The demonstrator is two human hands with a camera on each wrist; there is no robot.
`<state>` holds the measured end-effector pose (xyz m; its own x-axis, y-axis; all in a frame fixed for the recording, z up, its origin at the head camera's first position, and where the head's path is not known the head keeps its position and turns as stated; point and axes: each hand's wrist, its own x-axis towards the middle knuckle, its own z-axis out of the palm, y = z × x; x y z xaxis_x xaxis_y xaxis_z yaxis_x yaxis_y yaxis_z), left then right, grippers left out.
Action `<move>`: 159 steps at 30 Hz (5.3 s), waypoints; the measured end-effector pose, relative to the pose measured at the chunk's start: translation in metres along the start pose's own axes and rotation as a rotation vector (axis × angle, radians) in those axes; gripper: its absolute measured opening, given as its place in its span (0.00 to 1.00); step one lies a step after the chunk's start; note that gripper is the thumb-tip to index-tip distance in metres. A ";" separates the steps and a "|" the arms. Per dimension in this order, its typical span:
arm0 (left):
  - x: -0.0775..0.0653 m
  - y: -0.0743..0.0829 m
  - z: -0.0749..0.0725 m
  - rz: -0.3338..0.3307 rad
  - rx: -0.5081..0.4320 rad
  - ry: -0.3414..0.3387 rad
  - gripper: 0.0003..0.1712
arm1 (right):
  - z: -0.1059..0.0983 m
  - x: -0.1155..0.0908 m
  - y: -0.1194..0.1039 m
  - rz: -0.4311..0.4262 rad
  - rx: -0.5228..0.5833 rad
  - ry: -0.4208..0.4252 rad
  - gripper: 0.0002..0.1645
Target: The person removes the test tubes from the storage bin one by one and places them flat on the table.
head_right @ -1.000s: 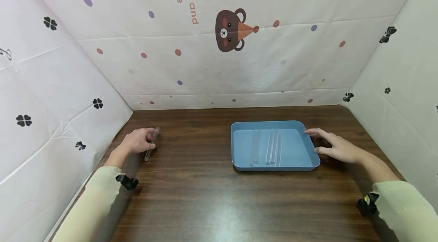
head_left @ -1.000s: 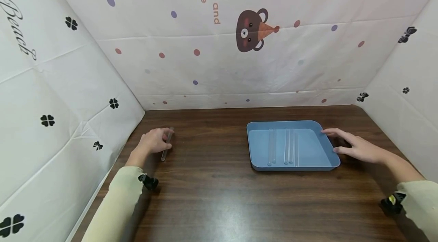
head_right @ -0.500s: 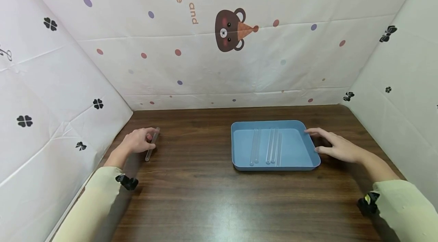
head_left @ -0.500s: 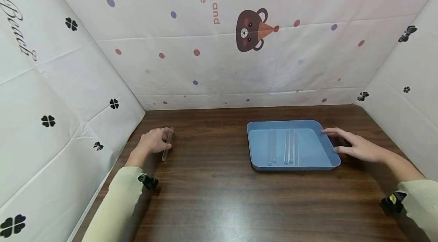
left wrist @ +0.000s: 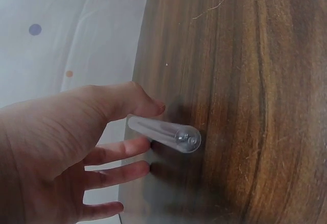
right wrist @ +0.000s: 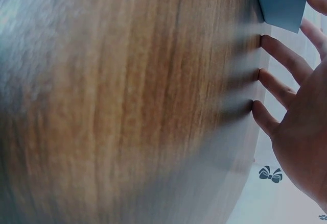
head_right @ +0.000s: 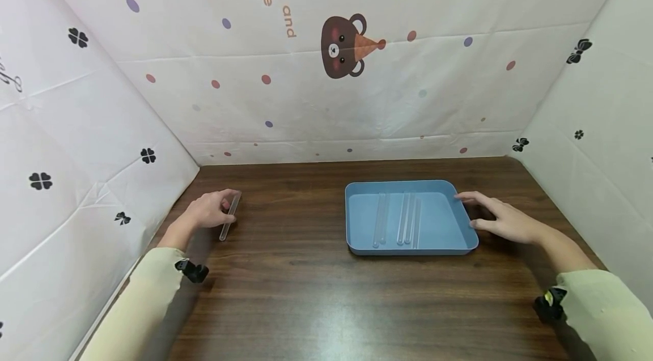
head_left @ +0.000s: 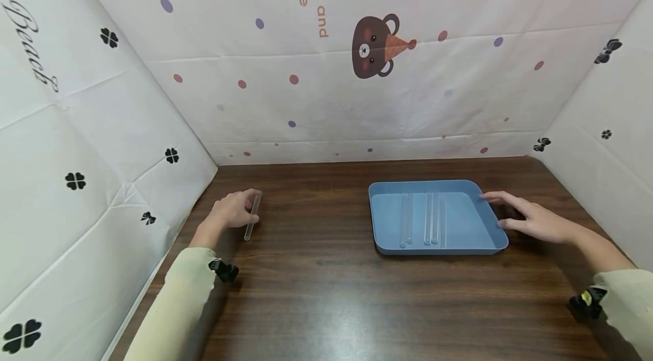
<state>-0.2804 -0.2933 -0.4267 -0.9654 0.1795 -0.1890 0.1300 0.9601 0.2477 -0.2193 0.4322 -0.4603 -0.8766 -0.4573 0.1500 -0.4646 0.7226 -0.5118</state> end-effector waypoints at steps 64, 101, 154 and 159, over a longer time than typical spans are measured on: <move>0.010 0.174 -0.014 0.296 0.011 0.116 0.30 | 0.000 0.000 0.000 -0.005 0.004 0.006 0.38; 0.025 0.276 0.004 0.421 0.122 0.075 0.27 | 0.004 0.001 0.002 -0.022 -0.001 0.018 0.38; 0.060 0.333 0.066 0.331 0.172 0.028 0.24 | 0.004 0.001 0.000 -0.029 0.003 0.028 0.38; 0.058 0.335 0.069 0.321 0.200 0.044 0.20 | 0.004 0.001 0.001 -0.036 0.007 0.033 0.38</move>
<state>-0.2777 0.0530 -0.4201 -0.8765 0.4729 -0.0902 0.4649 0.8801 0.0961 -0.2202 0.4298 -0.4641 -0.8633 -0.4652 0.1959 -0.4947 0.7026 -0.5115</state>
